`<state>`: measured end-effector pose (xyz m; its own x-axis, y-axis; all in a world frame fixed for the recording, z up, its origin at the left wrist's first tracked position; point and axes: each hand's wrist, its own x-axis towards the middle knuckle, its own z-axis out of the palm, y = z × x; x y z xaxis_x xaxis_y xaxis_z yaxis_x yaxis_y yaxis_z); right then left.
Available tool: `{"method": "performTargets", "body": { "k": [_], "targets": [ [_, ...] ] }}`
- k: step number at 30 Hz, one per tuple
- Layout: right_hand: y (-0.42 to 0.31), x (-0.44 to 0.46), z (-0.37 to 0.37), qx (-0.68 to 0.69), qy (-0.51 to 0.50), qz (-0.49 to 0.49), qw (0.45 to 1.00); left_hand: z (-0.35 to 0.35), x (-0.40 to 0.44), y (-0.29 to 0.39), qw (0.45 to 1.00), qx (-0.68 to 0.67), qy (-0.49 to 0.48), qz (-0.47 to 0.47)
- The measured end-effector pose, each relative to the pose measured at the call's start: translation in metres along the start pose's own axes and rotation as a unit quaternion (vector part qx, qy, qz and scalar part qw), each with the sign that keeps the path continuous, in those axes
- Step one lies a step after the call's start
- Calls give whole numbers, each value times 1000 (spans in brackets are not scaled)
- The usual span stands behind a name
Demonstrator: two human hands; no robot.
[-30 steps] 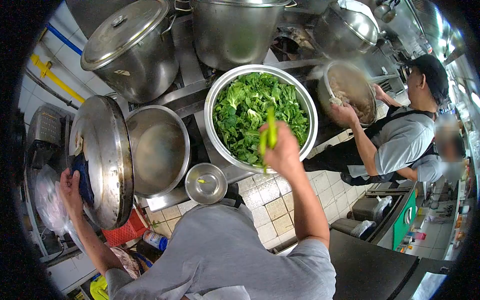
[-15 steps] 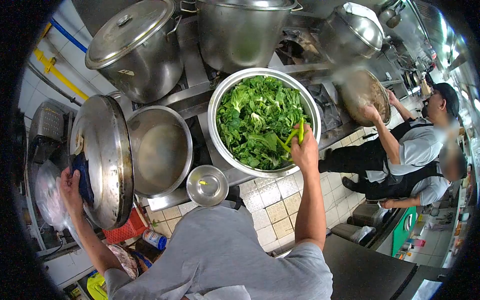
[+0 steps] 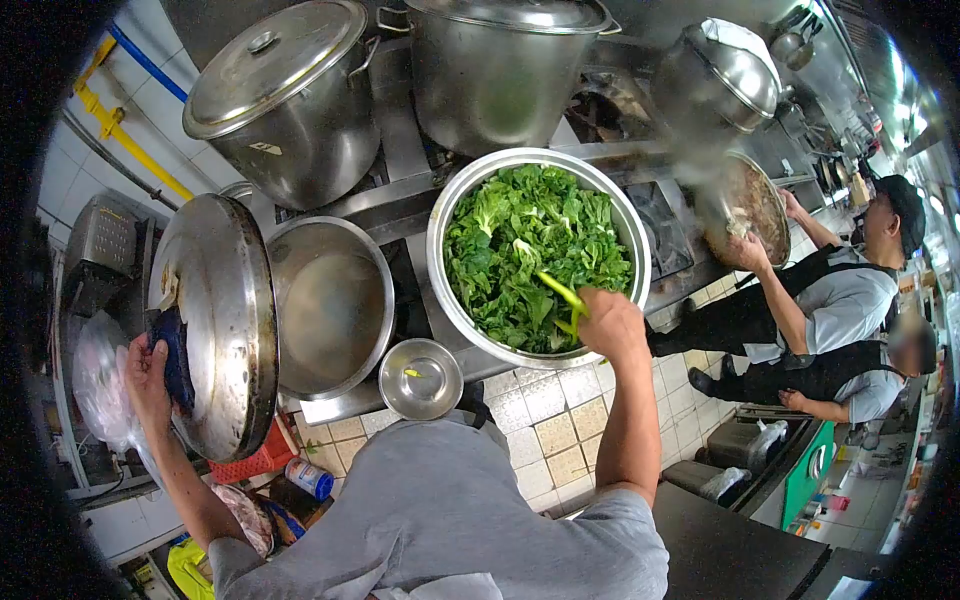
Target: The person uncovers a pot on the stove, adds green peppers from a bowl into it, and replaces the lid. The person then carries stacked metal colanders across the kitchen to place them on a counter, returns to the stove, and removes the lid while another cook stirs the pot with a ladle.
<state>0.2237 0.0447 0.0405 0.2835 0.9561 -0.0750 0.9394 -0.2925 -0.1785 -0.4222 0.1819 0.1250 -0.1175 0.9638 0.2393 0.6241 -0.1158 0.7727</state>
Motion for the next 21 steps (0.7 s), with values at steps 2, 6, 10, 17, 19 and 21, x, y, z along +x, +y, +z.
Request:
{"method": "performTargets", "body": {
  "k": [2,6,10,17,19,21],
  "targets": [
    [-10,0,-20,45,74,11,996,0,-2,1,1000,-1,5,2],
    [-25,25,-39,144,70,18,987,1,-4,10,999,44,21,22],
    [-64,63,-31,258,27,8,966,5,-4,16,1000,-23,9,-12],
    [-84,164,43,187,24,21,982,12,-10,26,1000,-19,8,15],
    [-79,167,31,207,48,58,975,11,-12,32,1000,-18,5,14],
    [-56,165,12,206,81,74,972,5,-19,32,1000,-15,3,2]
  ]
}}
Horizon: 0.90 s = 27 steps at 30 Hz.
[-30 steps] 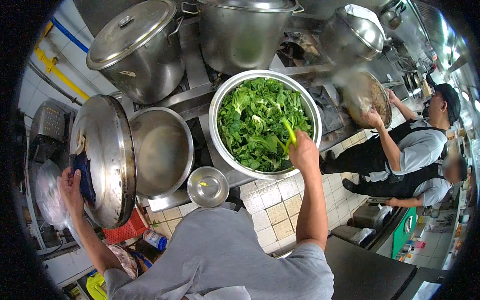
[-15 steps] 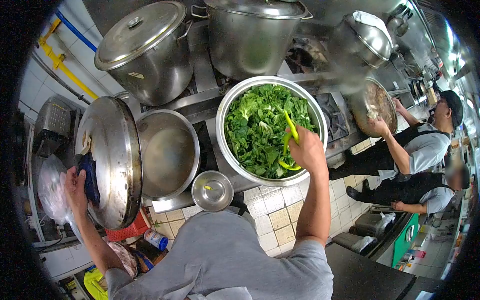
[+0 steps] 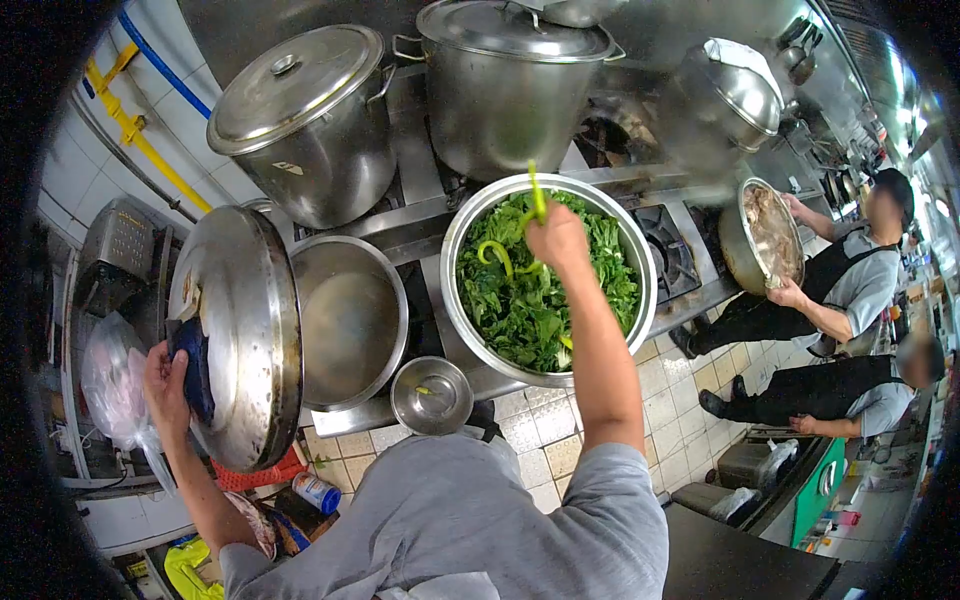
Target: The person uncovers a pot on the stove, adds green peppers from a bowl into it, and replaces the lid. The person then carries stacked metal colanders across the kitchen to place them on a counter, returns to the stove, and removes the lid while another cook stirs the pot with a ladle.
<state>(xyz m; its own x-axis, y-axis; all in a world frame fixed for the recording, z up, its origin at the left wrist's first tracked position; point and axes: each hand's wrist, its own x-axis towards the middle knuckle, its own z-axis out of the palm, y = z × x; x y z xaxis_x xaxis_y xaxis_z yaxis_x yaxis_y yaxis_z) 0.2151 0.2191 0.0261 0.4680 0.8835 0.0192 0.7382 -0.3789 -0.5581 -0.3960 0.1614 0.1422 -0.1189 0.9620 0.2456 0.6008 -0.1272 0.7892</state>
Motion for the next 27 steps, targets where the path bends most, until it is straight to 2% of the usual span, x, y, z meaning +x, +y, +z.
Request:
{"method": "performTargets", "body": {
  "k": [1,3,4,7,9,12,16,17,20,21,24,25,27],
  "targets": [
    [2,0,-19,-17,-9,56,998,-2,-2,-4,1000,-7,7,-2],
    [54,22,-31,-88,48,12,995,-8,-3,-15,1000,-22,19,-7],
    [55,16,-49,-121,59,18,991,-9,-3,-16,1000,-11,22,-8],
    [120,37,-56,-128,11,0,992,-9,-3,-14,999,5,30,-14],
    [132,36,-60,-150,-30,-19,988,-8,0,-14,999,-1,34,-21],
    [135,32,-63,-164,-41,5,986,-9,5,-21,999,19,15,-27],
    [116,28,-77,-84,-26,48,995,-4,6,-17,1000,5,11,-26],
    [105,27,-85,-47,-57,64,995,-5,6,-19,1000,-3,7,-25],
    [97,36,-79,-35,5,34,999,-5,5,-16,999,23,19,-20],
    [67,25,-89,-35,4,30,999,-4,5,-14,999,40,26,-18],
    [51,43,-80,25,-24,62,997,-3,4,-12,1000,5,16,-11],
    [55,56,-69,47,-13,33,998,-3,4,-9,1000,21,16,-10],
    [48,70,-53,140,-27,81,986,0,4,0,999,51,16,-10]
  ]
}}
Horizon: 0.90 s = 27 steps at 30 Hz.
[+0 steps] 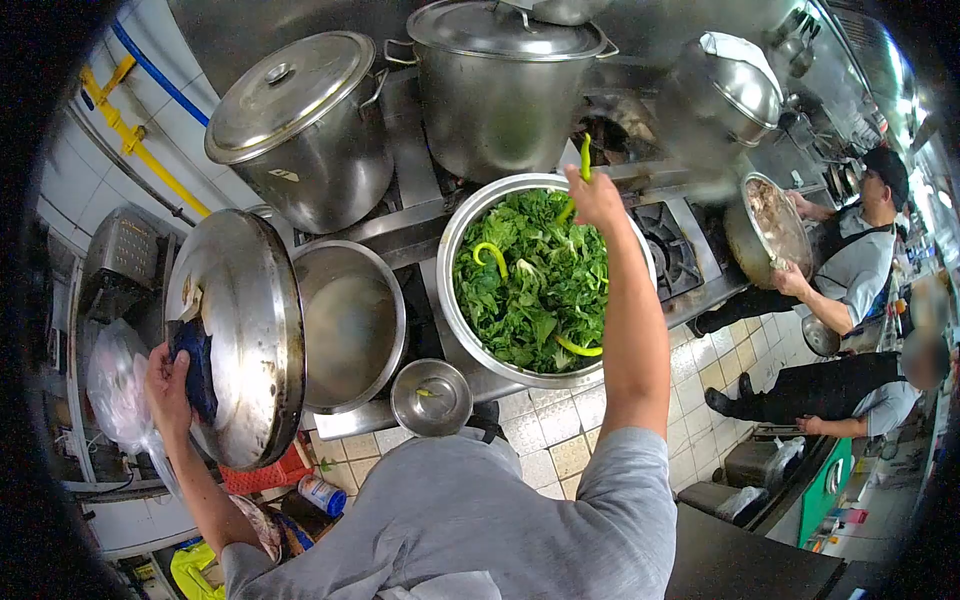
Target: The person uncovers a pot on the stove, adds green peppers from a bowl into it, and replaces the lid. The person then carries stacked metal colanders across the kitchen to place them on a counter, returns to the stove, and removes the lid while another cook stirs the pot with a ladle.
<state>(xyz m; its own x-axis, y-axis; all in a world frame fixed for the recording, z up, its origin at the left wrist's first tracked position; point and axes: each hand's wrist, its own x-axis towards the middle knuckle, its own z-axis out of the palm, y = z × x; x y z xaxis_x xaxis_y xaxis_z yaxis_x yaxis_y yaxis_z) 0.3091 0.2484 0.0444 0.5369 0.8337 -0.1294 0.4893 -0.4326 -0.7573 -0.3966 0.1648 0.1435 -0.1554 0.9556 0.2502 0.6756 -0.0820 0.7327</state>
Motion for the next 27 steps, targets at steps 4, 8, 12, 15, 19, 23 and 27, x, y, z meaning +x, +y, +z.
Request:
{"method": "performTargets", "body": {
  "k": [4,8,12,15,19,23,27],
  "targets": [
    [3,5,12,-26,-31,33,999,1,-1,3,999,-45,-7,12],
    [12,-6,-18,-268,21,-37,962,-2,-6,0,998,-67,8,9],
    [14,-70,-45,-398,-2,-109,911,-4,-4,2,996,-93,8,16],
    [7,-119,-52,-393,-93,-76,912,-3,3,4,998,-67,-9,19],
    [36,-167,-31,-433,-222,-77,871,10,13,29,998,-40,-39,26],
    [70,-183,-17,-386,-179,-190,885,29,21,33,995,-72,-49,41],
    [31,-141,-10,-333,-76,-195,920,43,19,50,986,-138,-81,55]
  ]
}}
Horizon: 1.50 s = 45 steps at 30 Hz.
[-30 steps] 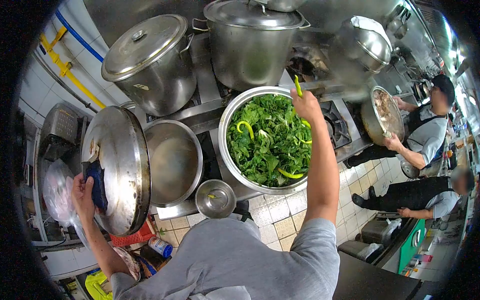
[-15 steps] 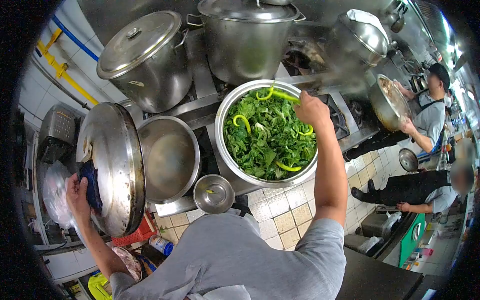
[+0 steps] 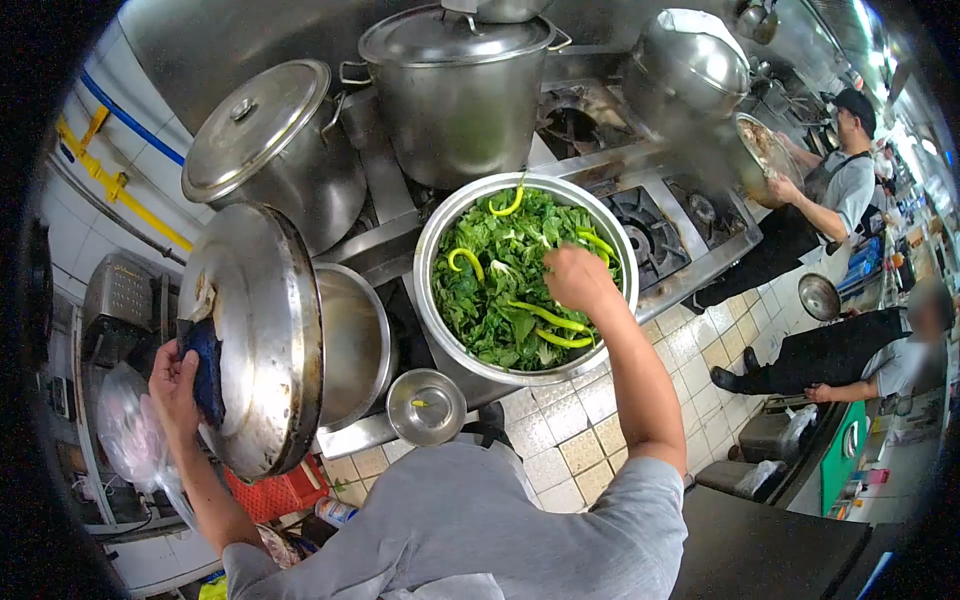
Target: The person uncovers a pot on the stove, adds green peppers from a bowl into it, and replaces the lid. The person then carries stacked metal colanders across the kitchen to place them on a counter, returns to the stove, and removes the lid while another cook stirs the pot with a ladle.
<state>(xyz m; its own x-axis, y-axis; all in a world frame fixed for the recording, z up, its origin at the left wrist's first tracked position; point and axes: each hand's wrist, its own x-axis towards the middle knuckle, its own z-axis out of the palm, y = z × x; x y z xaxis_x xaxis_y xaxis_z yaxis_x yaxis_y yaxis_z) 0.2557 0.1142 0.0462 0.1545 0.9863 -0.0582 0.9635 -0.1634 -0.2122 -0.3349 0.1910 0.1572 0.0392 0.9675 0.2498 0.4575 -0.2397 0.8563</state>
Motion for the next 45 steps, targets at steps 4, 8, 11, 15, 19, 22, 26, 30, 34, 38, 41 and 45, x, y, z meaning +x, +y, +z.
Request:
{"method": "performTargets", "body": {
  "k": [4,8,11,15,19,22,26,30,34,38,41,45],
  "targets": [
    [5,98,35,-4,98,-3,995,13,-1,8,1000,10,-3,4],
    [14,162,77,-108,20,46,993,15,-4,10,999,34,0,1],
    [7,157,68,-155,60,18,986,7,-12,11,998,65,11,24],
    [-9,119,59,-133,66,6,989,-2,-15,2,999,38,19,-26],
    [-4,108,60,-65,-67,-46,994,2,-11,6,997,67,13,-45],
    [21,89,17,7,109,5,994,-3,-9,-3,995,78,9,-55],
    [95,94,35,-69,101,140,983,-1,-9,-7,997,55,16,-45],
    [102,93,54,-42,126,176,975,2,-9,-3,997,65,14,-30],
    [34,49,25,22,337,65,939,2,-9,0,999,37,15,-36],
    [0,13,49,122,223,-51,966,17,8,12,996,82,-19,9],
    [-4,-26,24,145,348,7,926,53,24,33,996,62,-51,41],
    [30,-93,18,206,423,171,865,120,43,65,985,79,-128,85]
  ]
}}
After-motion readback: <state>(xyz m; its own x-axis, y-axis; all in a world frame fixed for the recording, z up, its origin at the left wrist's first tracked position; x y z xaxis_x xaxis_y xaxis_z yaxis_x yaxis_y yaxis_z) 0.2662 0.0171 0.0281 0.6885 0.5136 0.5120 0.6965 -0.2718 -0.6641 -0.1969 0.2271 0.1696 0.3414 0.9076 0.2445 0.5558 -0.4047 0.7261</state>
